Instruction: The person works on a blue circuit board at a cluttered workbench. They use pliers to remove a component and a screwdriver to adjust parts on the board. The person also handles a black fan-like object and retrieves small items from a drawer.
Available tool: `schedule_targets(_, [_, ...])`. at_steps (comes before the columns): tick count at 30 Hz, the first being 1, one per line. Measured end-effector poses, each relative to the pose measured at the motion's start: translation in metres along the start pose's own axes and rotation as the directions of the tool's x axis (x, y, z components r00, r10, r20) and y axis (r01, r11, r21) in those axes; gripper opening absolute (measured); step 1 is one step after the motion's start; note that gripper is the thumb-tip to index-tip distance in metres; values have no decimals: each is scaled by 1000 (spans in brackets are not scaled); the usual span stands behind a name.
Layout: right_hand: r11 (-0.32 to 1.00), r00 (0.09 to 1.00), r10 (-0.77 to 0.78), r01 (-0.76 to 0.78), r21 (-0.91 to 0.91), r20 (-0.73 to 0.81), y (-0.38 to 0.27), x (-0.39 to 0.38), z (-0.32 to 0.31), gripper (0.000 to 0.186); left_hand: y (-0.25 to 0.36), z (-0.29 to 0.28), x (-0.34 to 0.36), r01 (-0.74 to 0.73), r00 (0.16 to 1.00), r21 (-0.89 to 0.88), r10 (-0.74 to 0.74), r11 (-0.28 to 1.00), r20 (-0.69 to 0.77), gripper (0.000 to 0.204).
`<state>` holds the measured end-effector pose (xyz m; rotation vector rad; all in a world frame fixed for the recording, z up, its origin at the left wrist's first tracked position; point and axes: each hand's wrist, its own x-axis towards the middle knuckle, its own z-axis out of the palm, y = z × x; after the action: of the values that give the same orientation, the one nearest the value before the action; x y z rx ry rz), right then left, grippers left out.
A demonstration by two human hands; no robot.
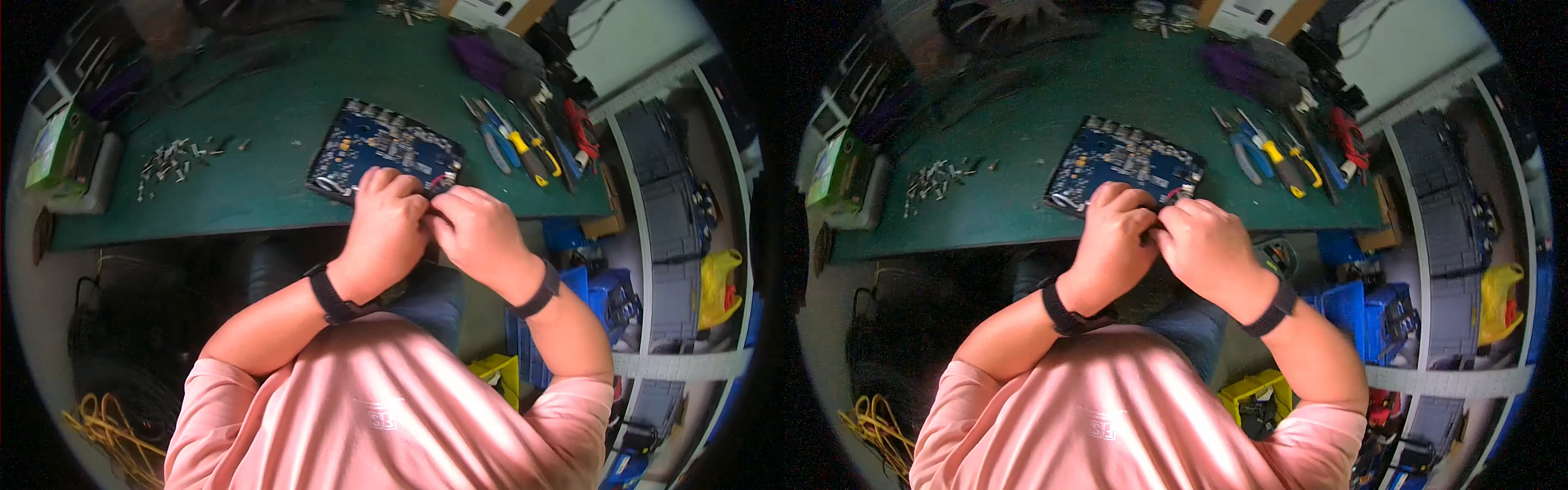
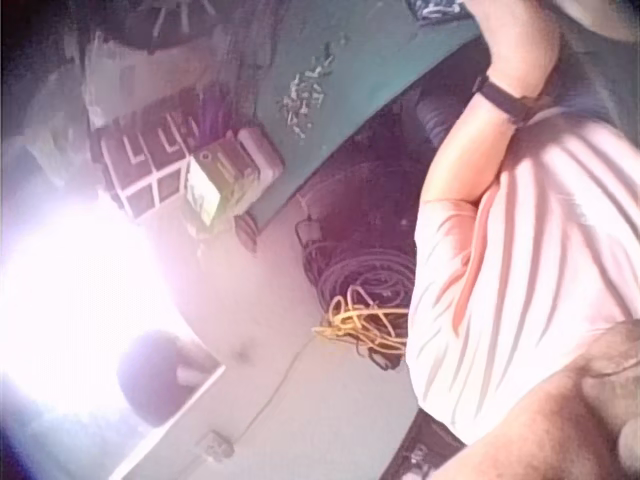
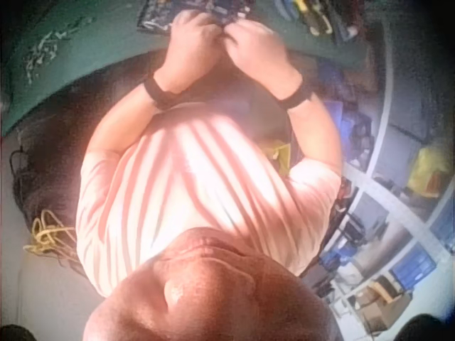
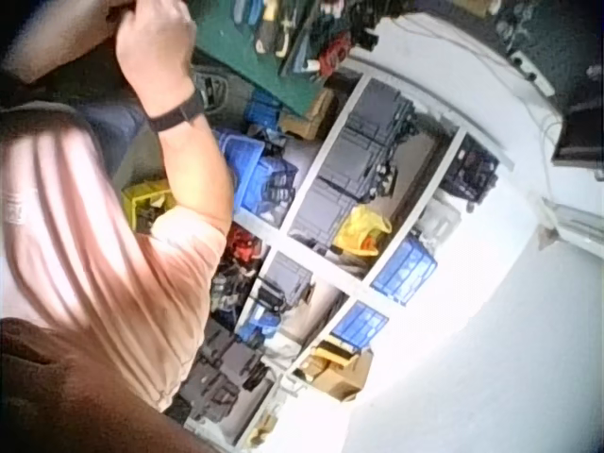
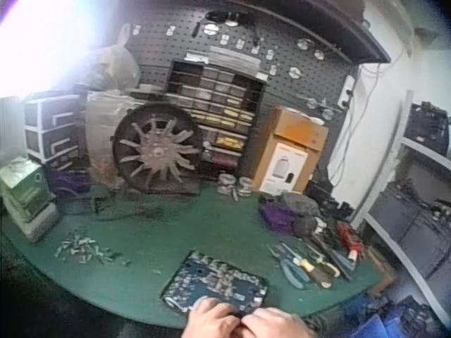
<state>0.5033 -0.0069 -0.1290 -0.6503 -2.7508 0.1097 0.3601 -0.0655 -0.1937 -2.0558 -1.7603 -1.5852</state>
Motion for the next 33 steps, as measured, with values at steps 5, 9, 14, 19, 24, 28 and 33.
schedule_targets(5, [998, 1000, 26, -25, -59, 8, 0, -3, 1, 12, -1, 6, -3, 2, 1000, -48, -3, 999, -22, 12])
schedule_targets(9, [999, 998, 35, -36, 22, 51, -4, 3, -1, 10, 0, 4, -5, 42, 999, -30, -43, 999, -16, 12])
schedule_targets(14, [983, 990, 128, -134, 127, 52, -6, 2, -4, 6, 4, 3, -3, 85, 996, 1, -85, 996, 25, 9])
schedule_targets(19, [990, 989, 138, -137, -18, 54, -7, 2, -4, 9, 4, 1, -2, 100, 992, 58, -104, 993, 68, 10])
schedule_targets(24, [997, 997, 58, -60, 43, 49, -8, 5, -5, 6, 4, -2, -2, 99, 993, 48, -102, 994, 65, 11])
schedule_targets(28, [994, 998, 28, -33, 100, 50, -5, 4, -5, 7, 3, -1, -3, 102, 991, 81, -108, 992, 74, 11])
schedule_targets(33, [988, 997, 77, -79, 129, 22, -3, 0, -2, 10, 2, 2, -3, 84, 996, 12, -85, 996, 29, 12])
